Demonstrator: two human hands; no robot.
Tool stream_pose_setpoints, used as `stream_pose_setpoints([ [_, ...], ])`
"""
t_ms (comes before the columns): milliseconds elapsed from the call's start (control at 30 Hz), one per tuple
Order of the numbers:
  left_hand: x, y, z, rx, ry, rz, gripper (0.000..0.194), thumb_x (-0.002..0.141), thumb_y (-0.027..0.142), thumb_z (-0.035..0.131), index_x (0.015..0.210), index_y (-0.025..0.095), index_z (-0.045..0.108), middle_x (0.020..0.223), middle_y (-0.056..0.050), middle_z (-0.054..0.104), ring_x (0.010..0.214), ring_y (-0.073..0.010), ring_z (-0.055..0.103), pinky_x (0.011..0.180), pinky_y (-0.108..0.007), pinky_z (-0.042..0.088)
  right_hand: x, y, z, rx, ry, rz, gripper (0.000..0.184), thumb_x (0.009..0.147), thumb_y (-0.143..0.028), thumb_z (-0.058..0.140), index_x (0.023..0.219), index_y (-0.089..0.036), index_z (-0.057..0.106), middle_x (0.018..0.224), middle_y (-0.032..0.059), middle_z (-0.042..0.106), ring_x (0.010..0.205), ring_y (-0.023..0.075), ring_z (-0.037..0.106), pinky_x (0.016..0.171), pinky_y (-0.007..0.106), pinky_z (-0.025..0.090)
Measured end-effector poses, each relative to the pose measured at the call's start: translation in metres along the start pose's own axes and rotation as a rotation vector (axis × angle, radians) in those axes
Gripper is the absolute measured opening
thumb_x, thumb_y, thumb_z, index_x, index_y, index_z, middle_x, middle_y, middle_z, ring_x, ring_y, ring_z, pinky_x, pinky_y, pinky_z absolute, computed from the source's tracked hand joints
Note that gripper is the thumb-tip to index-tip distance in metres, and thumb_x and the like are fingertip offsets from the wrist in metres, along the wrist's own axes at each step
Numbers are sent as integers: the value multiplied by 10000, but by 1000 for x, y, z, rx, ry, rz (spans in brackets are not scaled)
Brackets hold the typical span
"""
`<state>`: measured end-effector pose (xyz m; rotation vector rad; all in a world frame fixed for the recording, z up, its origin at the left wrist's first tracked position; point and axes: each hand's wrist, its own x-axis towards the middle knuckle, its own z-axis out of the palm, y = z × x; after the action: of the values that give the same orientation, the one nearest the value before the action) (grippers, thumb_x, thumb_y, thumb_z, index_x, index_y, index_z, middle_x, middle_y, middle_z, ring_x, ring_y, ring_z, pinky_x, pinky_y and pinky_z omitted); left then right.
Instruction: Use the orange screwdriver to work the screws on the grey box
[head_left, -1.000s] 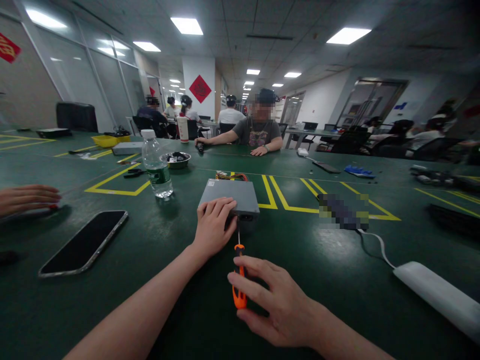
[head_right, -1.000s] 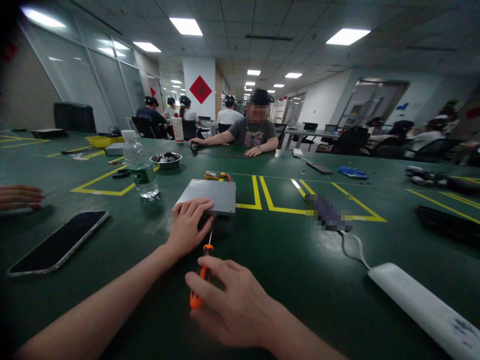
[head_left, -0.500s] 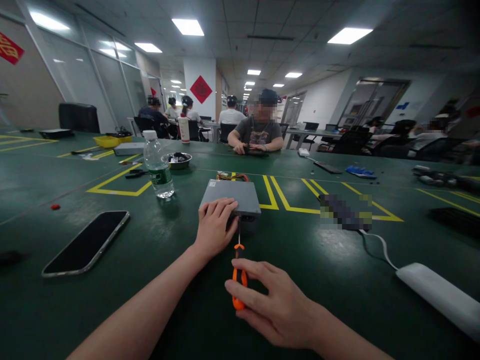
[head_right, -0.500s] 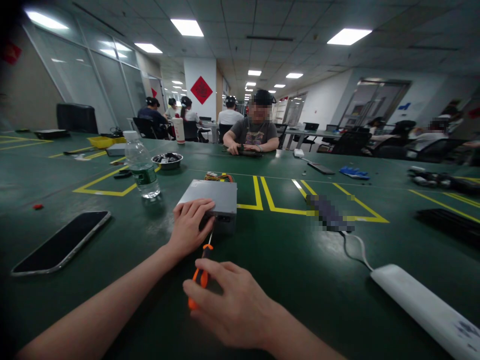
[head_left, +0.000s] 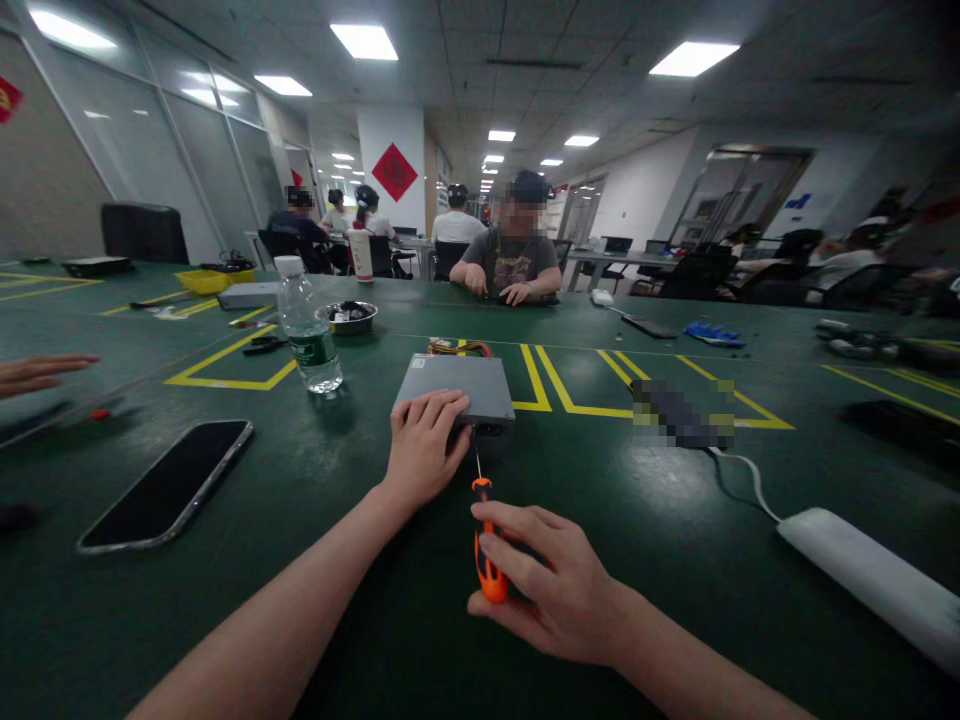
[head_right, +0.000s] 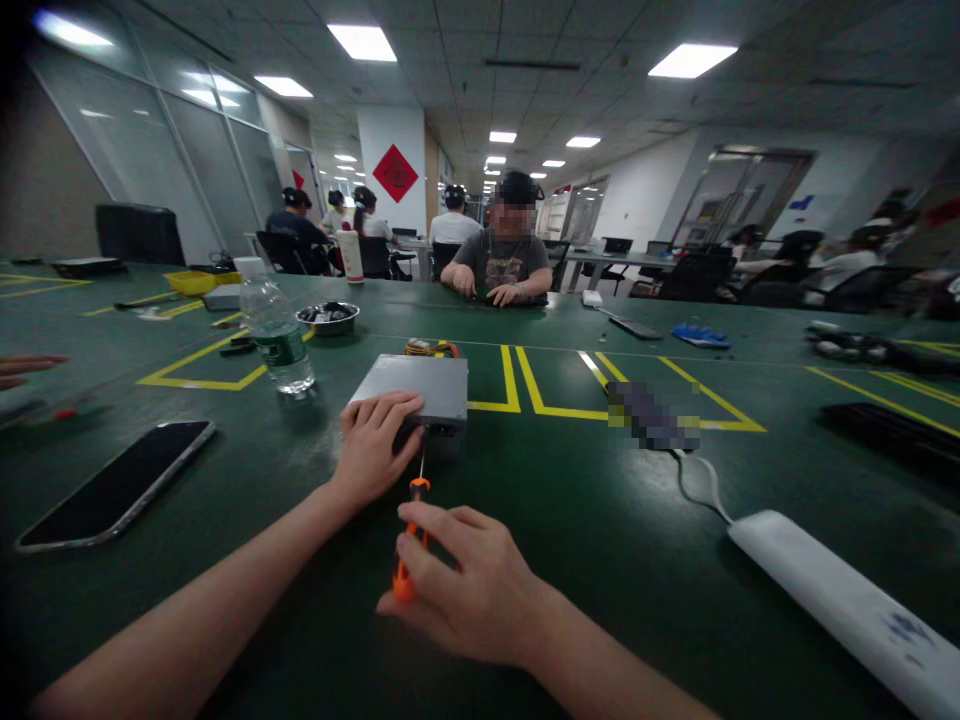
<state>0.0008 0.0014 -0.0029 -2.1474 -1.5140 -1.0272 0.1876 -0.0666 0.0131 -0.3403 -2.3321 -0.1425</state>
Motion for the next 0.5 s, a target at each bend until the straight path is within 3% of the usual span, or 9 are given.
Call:
stream_pose_setpoints([
  [100, 0, 0, 1, 4, 2, 0, 281, 854, 277, 482, 1132, 250, 514, 1218, -32, 577, 1138, -221, 467, 920, -410, 269, -2, 0, 1, 54, 10, 57, 315, 910, -401, 475, 1071, -135, 429, 1077, 171, 603, 912, 203, 635, 739, 309, 537],
  [267, -1, -1, 1, -1, 4, 2, 278, 853, 268, 483, 1129, 250, 515, 1218, -26, 574, 1139, -217, 465, 926, -409, 270, 2, -3, -3, -11, -117, 19, 294, 954, -338, 349, 1137, -137, 462, 1091, 181, 581, 975, 225, 613, 722, 319, 541],
  [433, 0, -1, 0, 4, 4, 13, 282, 856, 273, 480, 1135, 243, 503, 1218, -34, 575, 1136, -221, 467, 914, -412, 269, -2, -1, 1, 22, -5, 60, 290, 911, -407, 474, 1039, -148, 448, 1077, 179, 579, 965, 224, 613, 728, 312, 538],
  [500, 0, 0, 0, 6, 7, 11, 277, 860, 275, 473, 1133, 243, 504, 1216, -35, 576, 1136, -220, 466, 914, -412, 267, -3, -1, 1, 65, -19, 95, 329, 914, -439, 450, 1059, -145, 427, 1112, 182, 567, 1011, 229, 595, 771, 326, 531],
])
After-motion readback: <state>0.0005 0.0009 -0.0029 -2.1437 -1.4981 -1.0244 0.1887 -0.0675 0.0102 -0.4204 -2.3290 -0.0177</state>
